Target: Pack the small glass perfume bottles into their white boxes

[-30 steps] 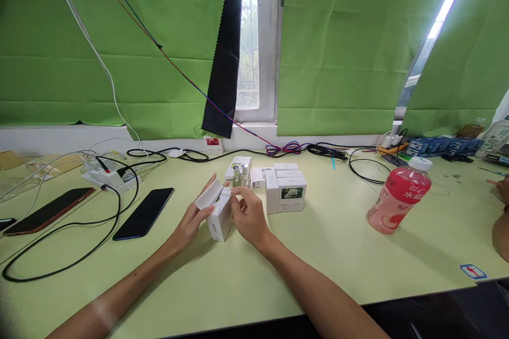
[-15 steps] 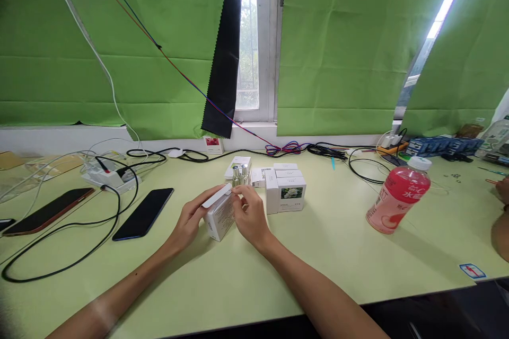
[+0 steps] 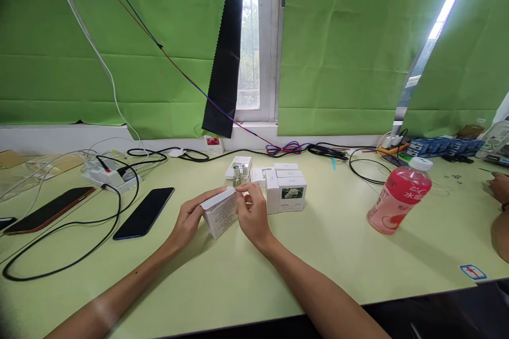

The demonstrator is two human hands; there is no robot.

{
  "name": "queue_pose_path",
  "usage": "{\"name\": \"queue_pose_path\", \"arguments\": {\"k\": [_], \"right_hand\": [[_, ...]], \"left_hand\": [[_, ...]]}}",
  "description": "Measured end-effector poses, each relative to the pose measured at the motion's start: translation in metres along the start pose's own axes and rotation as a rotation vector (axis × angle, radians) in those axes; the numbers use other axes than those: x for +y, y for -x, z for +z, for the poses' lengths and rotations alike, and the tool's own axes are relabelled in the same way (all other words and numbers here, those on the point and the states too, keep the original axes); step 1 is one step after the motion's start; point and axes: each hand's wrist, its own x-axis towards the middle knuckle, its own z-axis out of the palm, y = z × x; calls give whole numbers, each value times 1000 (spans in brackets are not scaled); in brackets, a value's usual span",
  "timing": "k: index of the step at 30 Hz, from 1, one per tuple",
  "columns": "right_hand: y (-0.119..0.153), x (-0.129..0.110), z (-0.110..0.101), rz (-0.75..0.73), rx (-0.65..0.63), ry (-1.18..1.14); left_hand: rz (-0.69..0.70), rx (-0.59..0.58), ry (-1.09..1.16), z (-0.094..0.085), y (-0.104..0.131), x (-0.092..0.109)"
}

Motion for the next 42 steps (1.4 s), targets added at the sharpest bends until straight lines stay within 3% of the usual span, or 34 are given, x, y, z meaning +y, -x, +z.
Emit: {"name": "queue_pose_path", "arguments": {"k": [4,13,31,42], "right_hand": [[1,-3,0,76,-28,15],[1,-3,0,76,-139,32],[-1,3,-1,89,-128,11],[-1,5,-1,83,-138,15]], "left_hand": [[4,-6,8,0,0,-2],[38,36,11,0,0,-1],[187,-114,42,-8,2,-21],[233,-114,15,-8,2,-24]]}}
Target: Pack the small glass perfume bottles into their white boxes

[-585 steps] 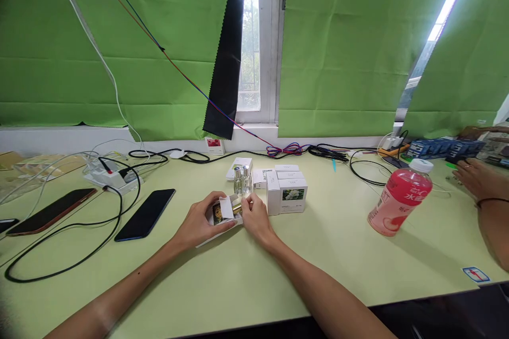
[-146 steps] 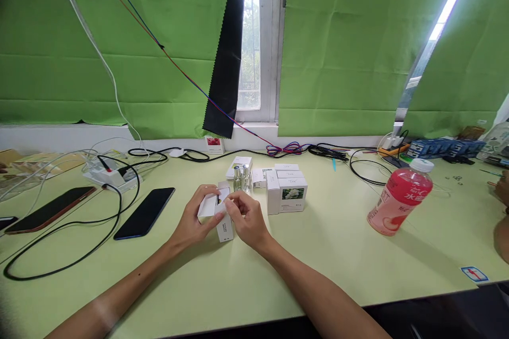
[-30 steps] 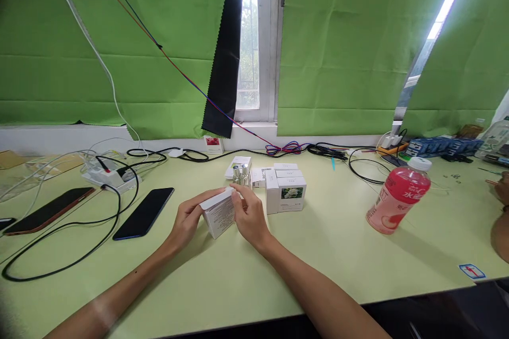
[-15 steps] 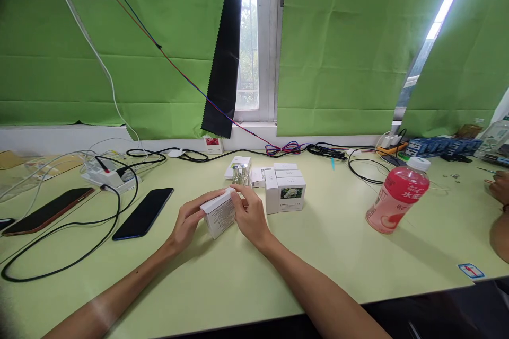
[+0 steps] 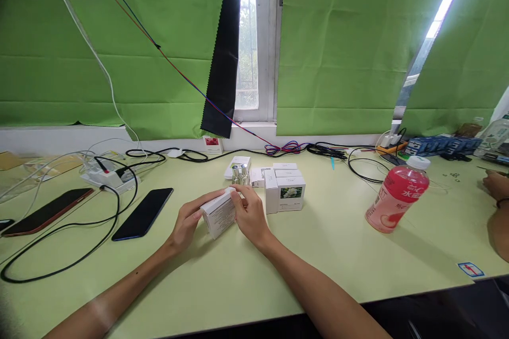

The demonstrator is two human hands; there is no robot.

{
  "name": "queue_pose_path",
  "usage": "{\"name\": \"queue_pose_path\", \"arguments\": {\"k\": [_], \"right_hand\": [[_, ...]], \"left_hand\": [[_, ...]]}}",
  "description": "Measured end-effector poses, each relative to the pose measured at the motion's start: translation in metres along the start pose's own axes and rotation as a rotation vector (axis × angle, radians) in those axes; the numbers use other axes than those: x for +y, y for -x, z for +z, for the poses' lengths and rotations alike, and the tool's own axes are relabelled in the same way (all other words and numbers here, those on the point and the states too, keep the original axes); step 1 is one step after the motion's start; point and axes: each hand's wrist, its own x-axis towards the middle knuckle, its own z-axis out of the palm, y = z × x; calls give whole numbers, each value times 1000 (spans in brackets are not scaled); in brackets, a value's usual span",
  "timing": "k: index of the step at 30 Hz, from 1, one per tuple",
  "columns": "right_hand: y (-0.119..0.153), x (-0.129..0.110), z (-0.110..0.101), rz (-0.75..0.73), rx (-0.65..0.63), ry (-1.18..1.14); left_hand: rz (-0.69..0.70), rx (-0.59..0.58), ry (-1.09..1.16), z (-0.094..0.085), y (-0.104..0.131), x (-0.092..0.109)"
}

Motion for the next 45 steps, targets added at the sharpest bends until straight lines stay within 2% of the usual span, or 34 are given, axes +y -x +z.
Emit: {"name": "queue_pose_path", "arguments": {"k": [18,31,38,45], "right_hand": [[-1,2,-1,-9,1,45],[0,2,-1,32,9,71],[0,1,-1,104,-53,36],[0,2,-1,83,-67,29]], "left_hand": [[13,65,-192,7,-1,9],[26,50,-211,6,0,8],[38,58,-224,6,-1,10],[6,44,-224,7,-2,13]]}}
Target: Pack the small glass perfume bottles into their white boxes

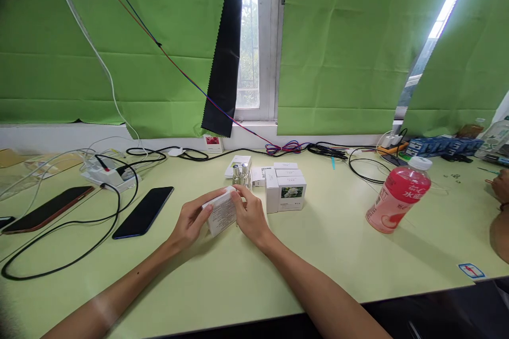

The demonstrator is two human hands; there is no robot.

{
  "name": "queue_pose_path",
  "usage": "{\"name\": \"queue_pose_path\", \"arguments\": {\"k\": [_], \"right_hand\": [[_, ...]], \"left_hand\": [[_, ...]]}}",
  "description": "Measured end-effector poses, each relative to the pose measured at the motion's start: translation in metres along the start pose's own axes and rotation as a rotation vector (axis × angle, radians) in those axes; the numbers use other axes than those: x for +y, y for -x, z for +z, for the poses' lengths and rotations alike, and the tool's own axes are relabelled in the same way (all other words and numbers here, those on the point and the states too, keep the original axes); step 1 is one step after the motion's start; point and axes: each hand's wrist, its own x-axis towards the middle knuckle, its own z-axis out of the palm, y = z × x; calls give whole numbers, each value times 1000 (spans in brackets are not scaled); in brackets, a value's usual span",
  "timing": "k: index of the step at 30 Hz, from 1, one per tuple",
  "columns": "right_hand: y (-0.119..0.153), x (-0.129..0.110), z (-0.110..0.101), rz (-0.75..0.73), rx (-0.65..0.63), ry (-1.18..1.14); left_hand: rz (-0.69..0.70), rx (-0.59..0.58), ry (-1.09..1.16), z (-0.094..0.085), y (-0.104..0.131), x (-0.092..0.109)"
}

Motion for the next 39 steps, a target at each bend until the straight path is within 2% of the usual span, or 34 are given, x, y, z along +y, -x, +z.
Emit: {"name": "queue_pose_path", "arguments": {"k": [39], "right_hand": [[0,-5,0,-9,5,74]], "left_hand": [[-22,22,88,2,-3,5]]}}
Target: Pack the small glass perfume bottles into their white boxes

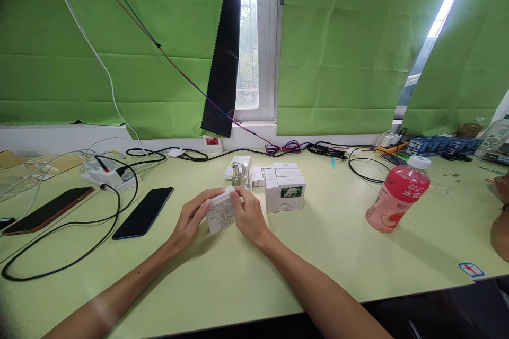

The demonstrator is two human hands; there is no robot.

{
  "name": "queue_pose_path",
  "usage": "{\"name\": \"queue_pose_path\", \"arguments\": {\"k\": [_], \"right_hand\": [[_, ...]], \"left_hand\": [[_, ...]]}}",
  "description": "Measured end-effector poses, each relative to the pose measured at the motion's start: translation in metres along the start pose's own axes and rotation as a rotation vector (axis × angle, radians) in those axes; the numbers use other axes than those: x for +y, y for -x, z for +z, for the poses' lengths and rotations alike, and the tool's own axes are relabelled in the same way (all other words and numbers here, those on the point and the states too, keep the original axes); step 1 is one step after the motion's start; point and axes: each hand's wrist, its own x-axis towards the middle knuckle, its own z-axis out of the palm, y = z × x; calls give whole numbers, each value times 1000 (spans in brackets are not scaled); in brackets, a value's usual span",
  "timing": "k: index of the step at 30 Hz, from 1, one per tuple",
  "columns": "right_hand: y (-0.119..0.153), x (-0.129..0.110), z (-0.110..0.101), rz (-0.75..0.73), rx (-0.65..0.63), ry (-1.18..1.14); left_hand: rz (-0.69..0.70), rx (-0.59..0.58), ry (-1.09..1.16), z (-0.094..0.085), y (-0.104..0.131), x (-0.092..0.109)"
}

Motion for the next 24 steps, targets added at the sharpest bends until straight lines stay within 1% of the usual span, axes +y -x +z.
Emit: {"name": "queue_pose_path", "arguments": {"k": [4,9,17,24], "right_hand": [[0,0,0,1,3,4],[0,0,0,-4,1,8],[1,-1,1,14,12,18],[1,-3,1,28,45,41]], "left_hand": [[-55,31,18,1,-1,2],[-108,39,2,2,-1,3],[-120,45,-37,1,-1,2],[-134,35,-49,1,-1,-1]]}}
